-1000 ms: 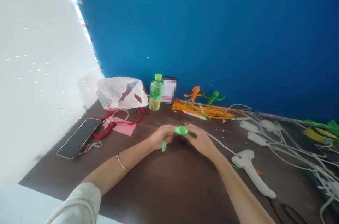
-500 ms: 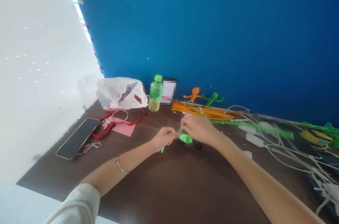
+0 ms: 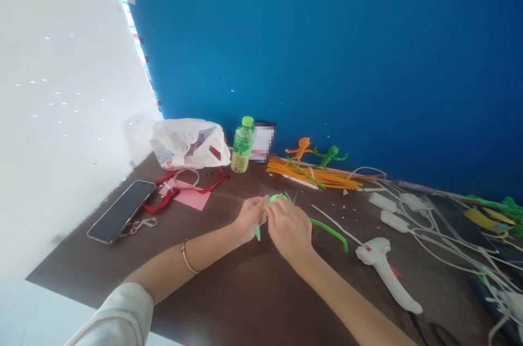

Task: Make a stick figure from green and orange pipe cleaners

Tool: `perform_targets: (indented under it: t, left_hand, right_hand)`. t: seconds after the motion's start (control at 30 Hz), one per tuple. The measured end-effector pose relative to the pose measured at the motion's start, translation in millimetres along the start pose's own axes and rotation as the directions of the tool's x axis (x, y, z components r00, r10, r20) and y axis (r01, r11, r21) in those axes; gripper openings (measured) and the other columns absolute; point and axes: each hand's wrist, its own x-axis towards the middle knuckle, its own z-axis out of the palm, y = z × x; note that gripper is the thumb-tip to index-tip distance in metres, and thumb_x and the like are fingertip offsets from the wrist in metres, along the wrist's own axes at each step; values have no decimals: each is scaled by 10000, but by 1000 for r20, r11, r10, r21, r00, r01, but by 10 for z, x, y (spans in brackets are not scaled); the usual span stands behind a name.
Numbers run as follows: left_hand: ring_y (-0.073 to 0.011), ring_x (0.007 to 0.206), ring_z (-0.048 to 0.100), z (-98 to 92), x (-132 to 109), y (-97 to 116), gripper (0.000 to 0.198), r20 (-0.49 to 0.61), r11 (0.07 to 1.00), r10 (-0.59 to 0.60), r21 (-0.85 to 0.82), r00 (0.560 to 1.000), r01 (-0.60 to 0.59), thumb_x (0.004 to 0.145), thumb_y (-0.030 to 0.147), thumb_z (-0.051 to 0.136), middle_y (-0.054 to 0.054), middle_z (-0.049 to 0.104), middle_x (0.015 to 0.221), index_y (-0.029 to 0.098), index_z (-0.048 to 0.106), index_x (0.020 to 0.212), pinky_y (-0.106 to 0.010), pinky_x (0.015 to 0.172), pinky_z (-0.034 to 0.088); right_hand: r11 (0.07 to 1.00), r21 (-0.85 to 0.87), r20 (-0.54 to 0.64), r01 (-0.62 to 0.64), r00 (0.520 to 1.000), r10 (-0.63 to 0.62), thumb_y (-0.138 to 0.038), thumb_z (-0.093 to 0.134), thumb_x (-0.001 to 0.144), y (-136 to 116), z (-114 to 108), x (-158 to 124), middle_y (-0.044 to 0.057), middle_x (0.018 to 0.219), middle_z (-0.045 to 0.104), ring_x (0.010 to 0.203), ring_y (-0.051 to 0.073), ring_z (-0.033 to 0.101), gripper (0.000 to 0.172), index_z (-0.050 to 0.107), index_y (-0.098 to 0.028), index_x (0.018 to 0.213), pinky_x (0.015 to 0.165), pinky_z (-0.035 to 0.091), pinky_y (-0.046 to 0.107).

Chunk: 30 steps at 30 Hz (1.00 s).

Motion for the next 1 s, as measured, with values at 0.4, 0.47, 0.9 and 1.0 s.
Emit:
perform_targets:
  t: [0.4, 0.47, 0.9, 1.0]
  left_hand:
    - [0, 350, 132, -4, 35, 62, 326, 165, 894, -270, -322, 949, 311, 726, 284, 608, 107, 165, 497, 166, 324, 617, -130, 312, 101]
    - [-1, 346, 123, -25, 39, 81, 283, 223, 868, -315, -325, 923, 375, 742, 270, 587, 105, 166, 501, 162, 347, 639, -126, 304, 94]
    - [-17, 337, 100, -66, -16, 82, 298, 475, 779, -472, -169, 742, 604, 790, 250, 508, 94, 134, 469, 160, 312, 585, -144, 304, 88]
    - [-8, 347, 106, -21, -66, 91, 253, 410, 888, -363, -119, 837, 444, 756, 269, 570, 99, 159, 483, 157, 371, 649, -148, 328, 59]
  right_hand:
    - [966, 230, -194, -119, 967, 166, -230, 487, 810, 275, 243, -206, -5, 671, 617, 633, 120, 543, 152, 627, -209, 754, 585, 342, 220]
    - [951, 270, -176, -147, 964, 199, -243, 489, 803, 324, 224, -179, -5, 674, 612, 631, 120, 543, 161, 619, -209, 715, 563, 342, 216]
    - [871, 491, 6, -14, 1000, 13, -78, 449, 682, 658, 36, 21, 6, 753, 632, 713, 165, 534, 265, 657, -234, 737, 682, 390, 294]
    - [852, 522, 45, -31, 999, 9, -96, 451, 702, 697, 45, 6, 15, 763, 631, 738, 176, 538, 245, 651, -231, 740, 700, 398, 317]
